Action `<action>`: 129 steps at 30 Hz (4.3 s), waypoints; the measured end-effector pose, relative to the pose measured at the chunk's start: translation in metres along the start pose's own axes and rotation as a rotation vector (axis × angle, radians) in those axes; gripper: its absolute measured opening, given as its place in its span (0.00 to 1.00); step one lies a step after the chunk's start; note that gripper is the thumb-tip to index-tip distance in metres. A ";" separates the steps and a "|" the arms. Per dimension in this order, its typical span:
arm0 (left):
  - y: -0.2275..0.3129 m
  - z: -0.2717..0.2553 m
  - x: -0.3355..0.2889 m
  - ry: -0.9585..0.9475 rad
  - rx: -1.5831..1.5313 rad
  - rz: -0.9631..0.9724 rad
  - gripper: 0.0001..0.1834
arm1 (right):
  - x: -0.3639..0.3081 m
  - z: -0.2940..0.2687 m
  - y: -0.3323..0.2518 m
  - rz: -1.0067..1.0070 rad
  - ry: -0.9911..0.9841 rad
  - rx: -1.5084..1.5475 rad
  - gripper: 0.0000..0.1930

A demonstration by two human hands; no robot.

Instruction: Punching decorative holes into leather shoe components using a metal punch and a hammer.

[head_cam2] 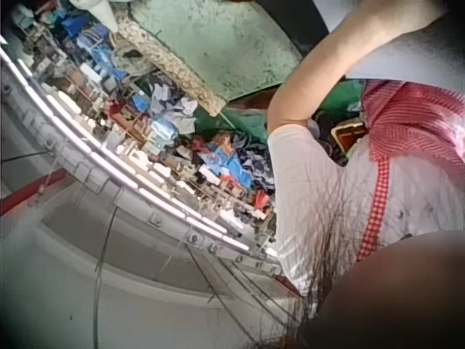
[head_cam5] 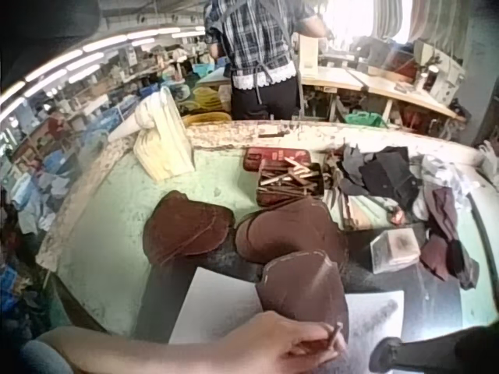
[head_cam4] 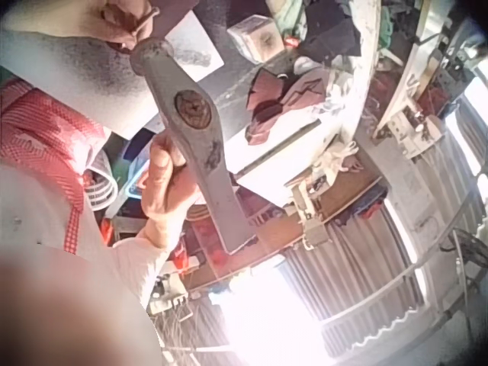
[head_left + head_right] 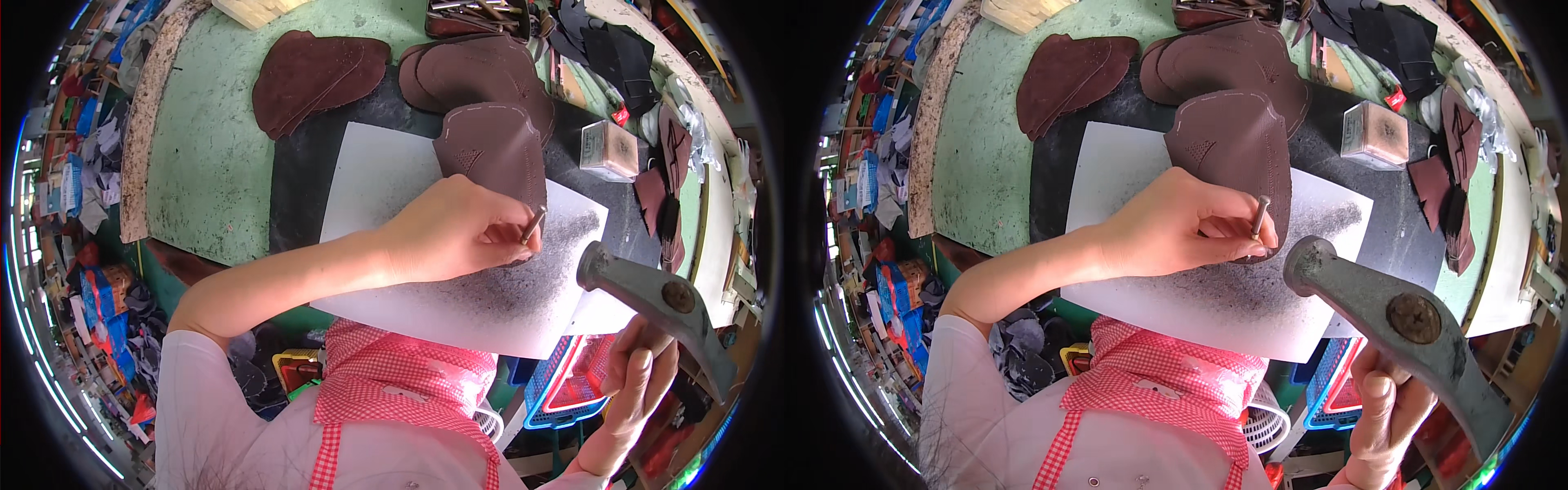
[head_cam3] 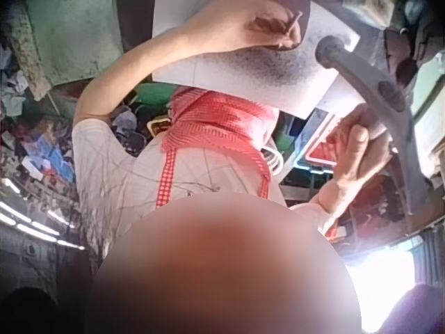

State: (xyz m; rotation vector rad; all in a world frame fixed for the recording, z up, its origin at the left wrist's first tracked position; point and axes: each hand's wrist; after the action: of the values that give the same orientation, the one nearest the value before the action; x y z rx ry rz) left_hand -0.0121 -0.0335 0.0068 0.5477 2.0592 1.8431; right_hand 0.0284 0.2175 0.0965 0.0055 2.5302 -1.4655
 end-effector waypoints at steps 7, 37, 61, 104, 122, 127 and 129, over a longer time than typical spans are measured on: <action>0.000 -0.001 -0.001 -0.016 0.022 0.037 0.06 | -0.005 -0.001 -0.001 -0.015 0.117 -0.006 0.26; -0.009 -0.010 -0.004 -0.056 -0.002 0.098 0.07 | -0.005 0.007 0.004 -0.039 0.124 0.036 0.22; -0.002 -0.028 -0.014 -0.162 0.461 0.182 0.09 | 0.005 0.010 -0.018 0.134 -0.277 -0.115 0.23; 0.033 -0.041 0.027 0.218 0.468 0.158 0.04 | 0.020 -0.027 0.034 0.306 -0.184 -0.155 0.10; 0.020 -0.022 0.056 0.135 -0.317 -0.046 0.11 | -0.014 -0.044 0.063 0.077 -0.049 0.004 0.13; 0.020 -0.009 0.026 0.169 -0.351 -0.092 0.09 | 0.000 -0.032 0.034 -0.010 -0.043 0.143 0.15; 0.011 0.005 0.018 0.166 -0.301 -0.030 0.08 | 0.000 -0.031 0.049 -0.145 0.069 0.044 0.16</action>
State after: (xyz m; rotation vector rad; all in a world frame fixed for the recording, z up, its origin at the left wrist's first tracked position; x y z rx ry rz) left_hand -0.0249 -0.0197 0.0177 0.2914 1.8226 2.1915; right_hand 0.0287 0.2689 0.0690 -0.1251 2.6013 -1.6003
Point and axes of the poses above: each hand's wrist, its own x-axis towards the middle knuckle, its own z-axis out of the palm, y = z × x, and after that the axes turned 8 degrees about z, right-handed
